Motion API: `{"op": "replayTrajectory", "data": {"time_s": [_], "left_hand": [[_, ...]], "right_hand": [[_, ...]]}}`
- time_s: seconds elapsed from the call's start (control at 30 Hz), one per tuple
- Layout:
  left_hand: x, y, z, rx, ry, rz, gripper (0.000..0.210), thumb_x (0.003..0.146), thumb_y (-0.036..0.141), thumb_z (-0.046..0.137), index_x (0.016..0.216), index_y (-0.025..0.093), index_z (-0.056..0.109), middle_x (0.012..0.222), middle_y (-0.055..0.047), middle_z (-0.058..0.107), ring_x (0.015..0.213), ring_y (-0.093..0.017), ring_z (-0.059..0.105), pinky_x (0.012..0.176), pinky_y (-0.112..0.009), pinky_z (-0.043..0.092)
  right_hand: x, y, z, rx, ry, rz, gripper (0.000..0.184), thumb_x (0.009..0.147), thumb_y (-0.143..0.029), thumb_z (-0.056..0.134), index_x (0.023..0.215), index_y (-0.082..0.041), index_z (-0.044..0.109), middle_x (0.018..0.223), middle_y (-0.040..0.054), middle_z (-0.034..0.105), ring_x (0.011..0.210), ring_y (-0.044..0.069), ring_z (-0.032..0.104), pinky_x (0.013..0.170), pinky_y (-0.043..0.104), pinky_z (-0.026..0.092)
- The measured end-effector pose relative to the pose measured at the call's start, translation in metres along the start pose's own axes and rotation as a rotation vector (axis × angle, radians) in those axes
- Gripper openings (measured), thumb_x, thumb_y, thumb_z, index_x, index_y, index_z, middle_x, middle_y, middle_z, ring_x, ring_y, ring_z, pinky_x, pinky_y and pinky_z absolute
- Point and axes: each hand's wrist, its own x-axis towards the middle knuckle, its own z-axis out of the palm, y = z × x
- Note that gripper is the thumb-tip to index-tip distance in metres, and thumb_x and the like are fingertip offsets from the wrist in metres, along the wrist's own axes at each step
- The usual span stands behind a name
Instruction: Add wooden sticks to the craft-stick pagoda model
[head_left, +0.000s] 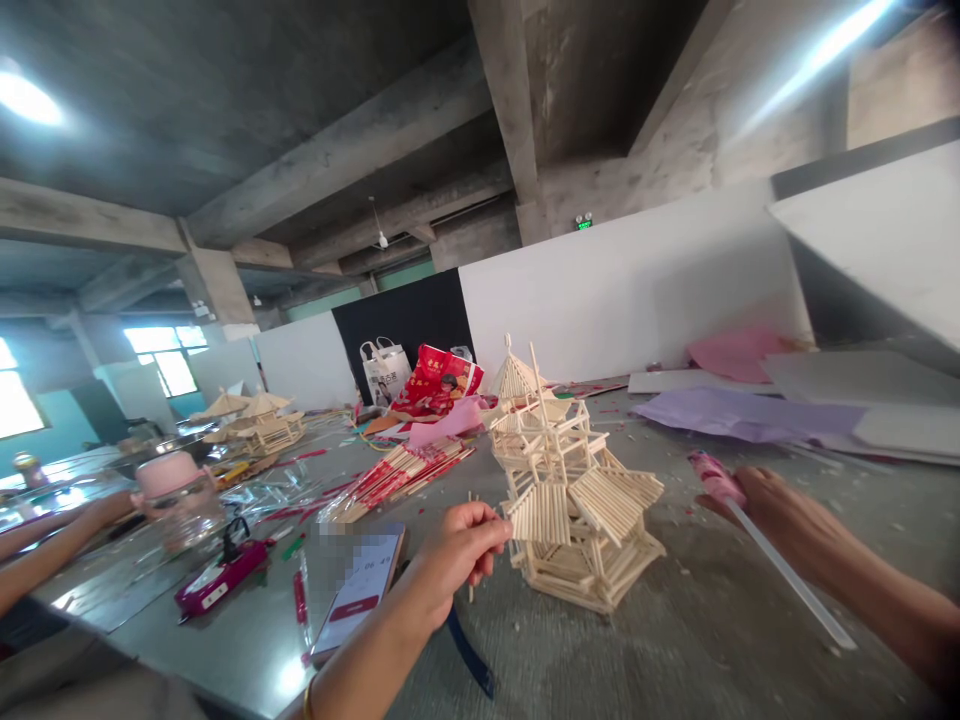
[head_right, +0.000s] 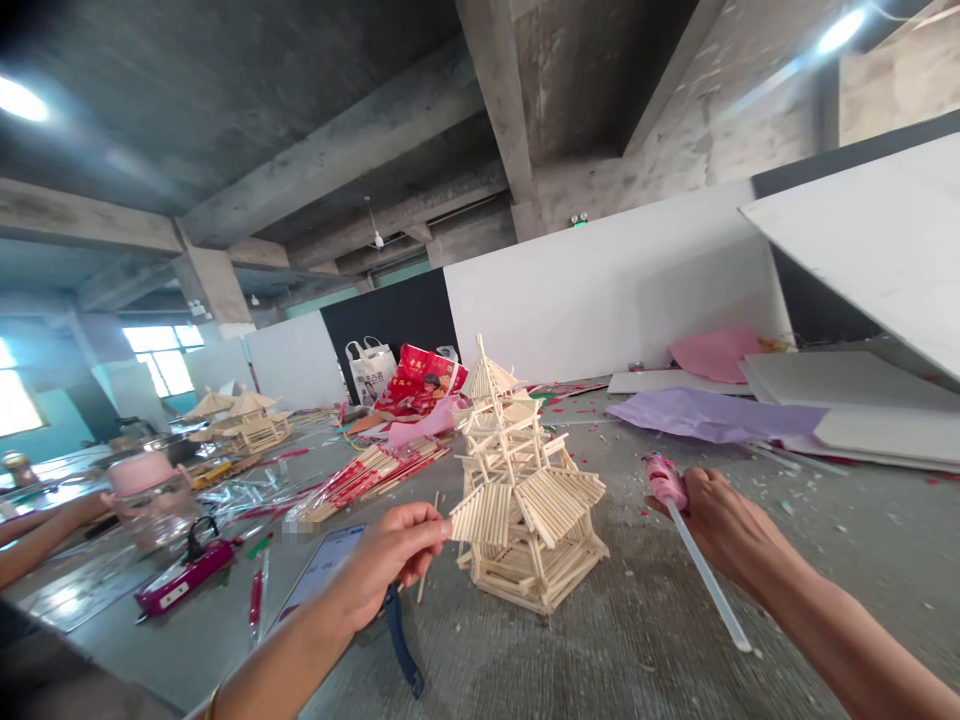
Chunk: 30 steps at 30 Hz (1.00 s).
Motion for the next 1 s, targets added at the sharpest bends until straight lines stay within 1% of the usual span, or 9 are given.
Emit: {"op": "replayTrajectory", "data": {"time_s": [0.2,0.37,0.53,0.67,0.87,1.0], "left_hand": [[0.0009,-0.0035,-0.0019,0.001,-0.016,0.0,0.019,0.071,0.031,0.058,0.061,0.017,0.051,0.046,0.006,0.047,0.038,-0.004,0.037,0.035,-0.017,0.023],[0.0008,-0.0049,-0.0026,-0.002,-0.024,0.008,0.019,0.072,0.031,0.058,0.061,0.016,0.051,0.047,0.007,0.047,0.039,-0.004,0.037,0.036,-0.016,0.022],[0.002,-0.0049,-0.0027,-0.008,-0.033,0.013,0.019,0.072,0.03,0.058,0.062,0.016,0.051,0.048,0.006,0.047,0.039,-0.004,0.037,0.036,-0.016,0.022],[0.0011,-0.0051,-0.0024,-0.005,-0.037,0.019,0.019,0.073,0.03,0.057,0.062,0.016,0.051,0.048,0.006,0.046,0.039,-0.004,0.037,0.036,-0.016,0.022],[0.0024,-0.0069,-0.0034,-0.02,-0.046,0.028,0.018,0.074,0.029,0.057,0.063,0.016,0.052,0.049,0.006,0.047,0.04,-0.004,0.038,0.037,-0.016,0.022],[0.002,-0.0055,-0.0068,-0.056,-0.05,0.05,0.02,0.076,0.03,0.057,0.063,0.016,0.051,0.047,0.006,0.045,0.04,-0.004,0.036,0.037,-0.017,0.023]], "right_hand": [[0.003,0.0055,0.0071,-0.03,0.022,-0.001,0.035,0.083,-0.057,0.029,0.072,-0.025,0.029,0.072,0.0016,0.044,0.063,0.022,0.055,0.056,0.031,0.033],[0.0023,0.0029,0.0041,-0.034,0.022,0.002,0.035,0.085,-0.056,0.028,0.073,-0.024,0.031,0.074,0.0027,0.046,0.064,0.022,0.055,0.056,0.03,0.033],[0.0001,-0.0006,0.0002,-0.03,0.027,0.015,0.035,0.084,-0.056,0.032,0.072,-0.024,0.031,0.072,0.0026,0.046,0.062,0.022,0.055,0.054,0.029,0.032],[0.0009,0.0021,0.0022,-0.032,0.037,-0.012,0.033,0.085,-0.054,0.033,0.073,-0.023,0.033,0.073,0.0037,0.047,0.064,0.022,0.054,0.056,0.03,0.031],[0.0038,0.0055,0.0062,-0.025,0.049,-0.016,0.035,0.084,-0.056,0.033,0.073,-0.023,0.034,0.072,0.0039,0.047,0.062,0.022,0.054,0.055,0.03,0.031],[0.0018,0.0029,-0.0016,0.018,0.097,-0.014,0.034,0.083,-0.055,0.033,0.072,-0.024,0.035,0.072,0.0035,0.048,0.062,0.022,0.054,0.055,0.03,0.033]]}}
